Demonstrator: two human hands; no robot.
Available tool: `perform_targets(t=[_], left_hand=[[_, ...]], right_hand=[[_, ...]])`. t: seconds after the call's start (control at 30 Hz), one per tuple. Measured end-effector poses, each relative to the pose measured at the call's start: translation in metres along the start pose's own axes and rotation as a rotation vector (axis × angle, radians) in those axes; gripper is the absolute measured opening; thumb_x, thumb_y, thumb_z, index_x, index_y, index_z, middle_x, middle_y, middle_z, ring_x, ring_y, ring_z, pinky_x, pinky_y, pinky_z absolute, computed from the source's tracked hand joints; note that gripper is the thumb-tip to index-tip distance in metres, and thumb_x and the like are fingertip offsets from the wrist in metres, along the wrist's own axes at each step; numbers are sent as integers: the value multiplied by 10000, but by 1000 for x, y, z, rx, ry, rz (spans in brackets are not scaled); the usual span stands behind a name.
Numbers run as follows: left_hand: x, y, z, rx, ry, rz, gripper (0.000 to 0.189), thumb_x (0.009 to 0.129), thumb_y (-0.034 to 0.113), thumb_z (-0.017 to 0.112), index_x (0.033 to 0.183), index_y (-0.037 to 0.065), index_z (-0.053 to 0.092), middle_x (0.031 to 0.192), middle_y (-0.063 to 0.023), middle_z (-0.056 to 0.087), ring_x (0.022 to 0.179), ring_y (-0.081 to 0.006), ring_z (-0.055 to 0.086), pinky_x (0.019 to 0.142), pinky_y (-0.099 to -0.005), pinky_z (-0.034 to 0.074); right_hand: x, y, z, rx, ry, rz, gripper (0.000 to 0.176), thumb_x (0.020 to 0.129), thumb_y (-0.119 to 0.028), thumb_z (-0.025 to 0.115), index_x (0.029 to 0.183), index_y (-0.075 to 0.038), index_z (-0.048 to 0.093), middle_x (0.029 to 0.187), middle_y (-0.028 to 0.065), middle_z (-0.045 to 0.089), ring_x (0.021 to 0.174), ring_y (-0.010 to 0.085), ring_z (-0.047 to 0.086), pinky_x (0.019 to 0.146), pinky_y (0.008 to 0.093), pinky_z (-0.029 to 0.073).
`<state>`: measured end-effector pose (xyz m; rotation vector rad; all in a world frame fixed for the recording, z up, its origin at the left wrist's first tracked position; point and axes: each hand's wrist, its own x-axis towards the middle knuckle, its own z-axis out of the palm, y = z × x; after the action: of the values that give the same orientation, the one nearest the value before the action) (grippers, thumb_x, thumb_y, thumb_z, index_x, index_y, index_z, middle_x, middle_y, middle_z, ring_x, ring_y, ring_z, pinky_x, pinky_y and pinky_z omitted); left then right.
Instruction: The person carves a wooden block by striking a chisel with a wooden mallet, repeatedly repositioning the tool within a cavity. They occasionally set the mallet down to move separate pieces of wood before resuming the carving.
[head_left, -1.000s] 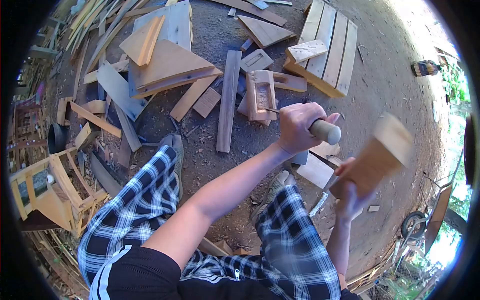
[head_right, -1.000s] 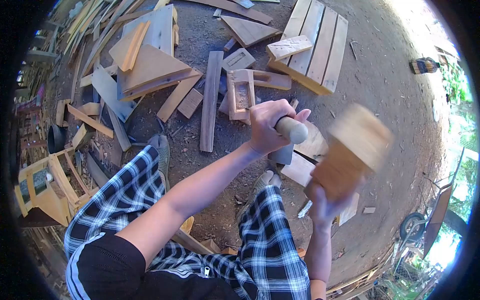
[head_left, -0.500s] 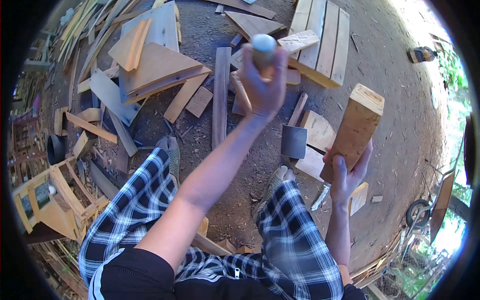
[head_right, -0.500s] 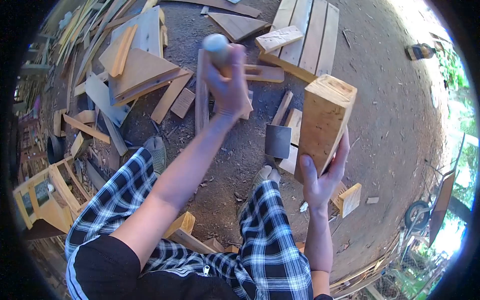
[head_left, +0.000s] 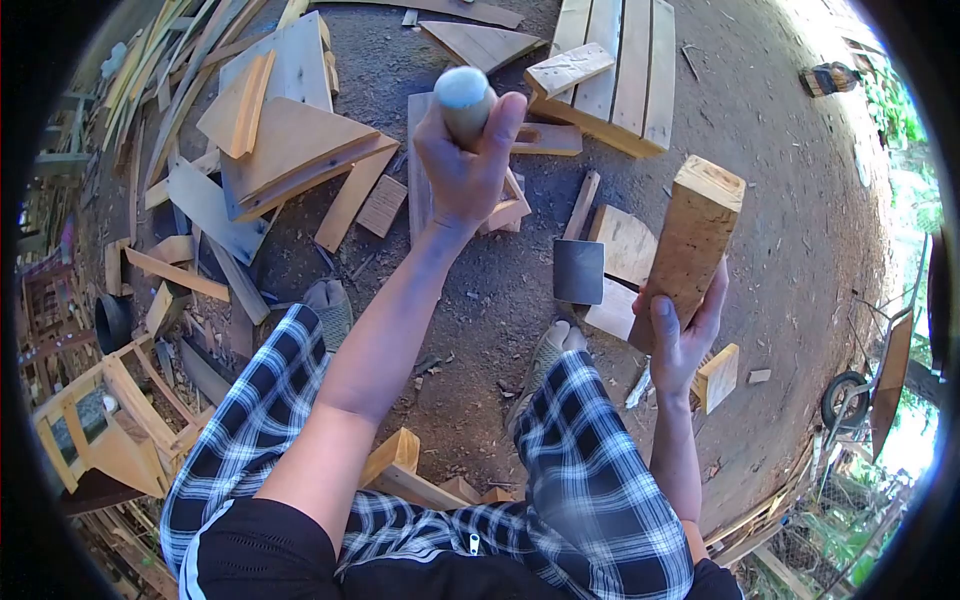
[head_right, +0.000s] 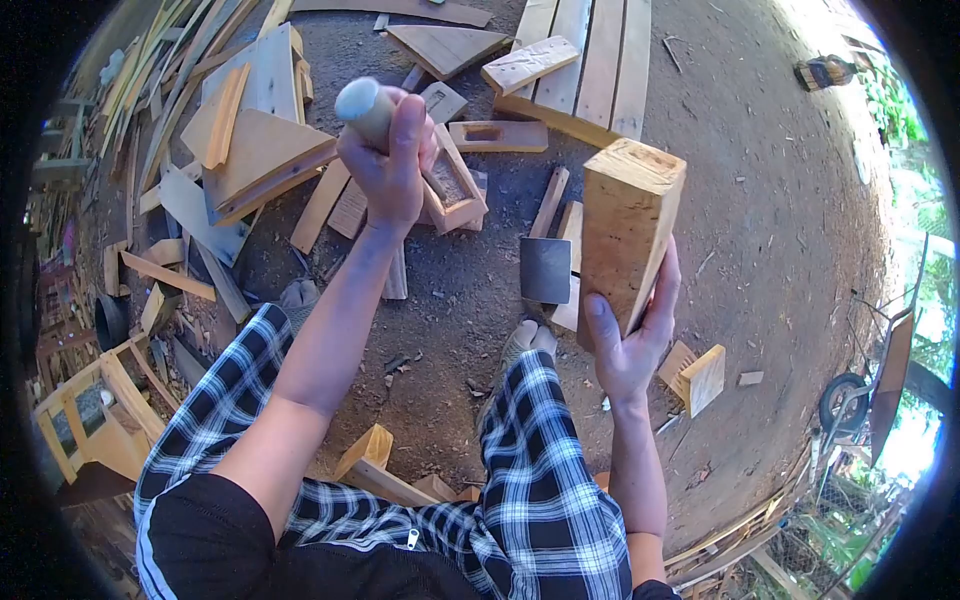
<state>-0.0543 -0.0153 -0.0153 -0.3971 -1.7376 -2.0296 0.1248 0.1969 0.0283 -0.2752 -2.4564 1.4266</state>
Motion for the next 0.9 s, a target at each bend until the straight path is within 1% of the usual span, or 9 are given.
perform_targets(t=[0.23,0.3,0.47,0.57,0.6,0.63,0.73,0.8,0.9], left_hand=[[-27,10,13,127,-129,223,190,821,135,754,789,81,574,638,-6,595,549,-81,590,468,-238,438],[-37,18,23,137,-235,297,223,773,160,784,738,100,573,609,-22,593,525,-123,605,476,-264,448],[-71,13,38,233,-427,388,286,700,232,821,681,100,567,563,-31,565,489,-190,590,472,-287,440],[-77,13,43,273,-468,447,287,664,229,819,658,97,564,566,-28,564,472,-196,571,458,-303,421],[-77,15,43,243,-451,402,231,642,213,778,674,120,569,584,-21,563,506,-198,591,477,-319,436],[-76,17,42,218,-436,356,185,619,196,738,690,143,575,601,-14,561,540,-199,611,496,-335,452],[-77,15,39,276,-469,378,180,624,201,733,689,143,576,602,-16,566,539,-205,613,498,-331,453],[-79,13,38,281,-463,345,179,619,202,731,682,141,575,609,-18,579,535,-210,611,498,-332,454],[-75,13,43,305,-393,316,176,622,197,733,683,137,579,607,-19,584,532,-214,610,490,-335,449]], right_hand=[[0,0,3,3,-18,-17,816,857,-417,689,1462,-69,265,922,105,609,750,156,628,645,308,540],[-1,-11,3,172,9,140,843,836,-353,696,1495,-55,262,1333,163,468,1185,260,529,984,389,448],[-1,-53,-3,466,40,15,423,829,-347,566,949,53,497,882,133,595,797,174,559,697,294,443],[-13,-43,-9,557,-4,-84,435,784,-321,616,1011,35,510,925,145,597,812,183,563,713,290,449],[-16,-40,-6,170,-8,-43,640,781,-462,673,1126,46,490,868,114,600,750,202,578,678,331,485],[-13,-36,-2,-167,4,-142,550,761,-402,681,1080,13,512,861,103,596,728,191,559,664,322,461],[-7,-46,-7,-100,29,-132,576,737,-349,702,1150,10,521,898,111,621,789,183,587,697,320,474],[-14,-28,-27,431,-75,-16,722,711,-322,736,1299,8,476,996,137,643,933,200,609,812,340,486],[-23,-27,-24,64,-105,148,838,716,-346,758,1392,1,407,1081,155,628,1023,205,592,888,347,467]])
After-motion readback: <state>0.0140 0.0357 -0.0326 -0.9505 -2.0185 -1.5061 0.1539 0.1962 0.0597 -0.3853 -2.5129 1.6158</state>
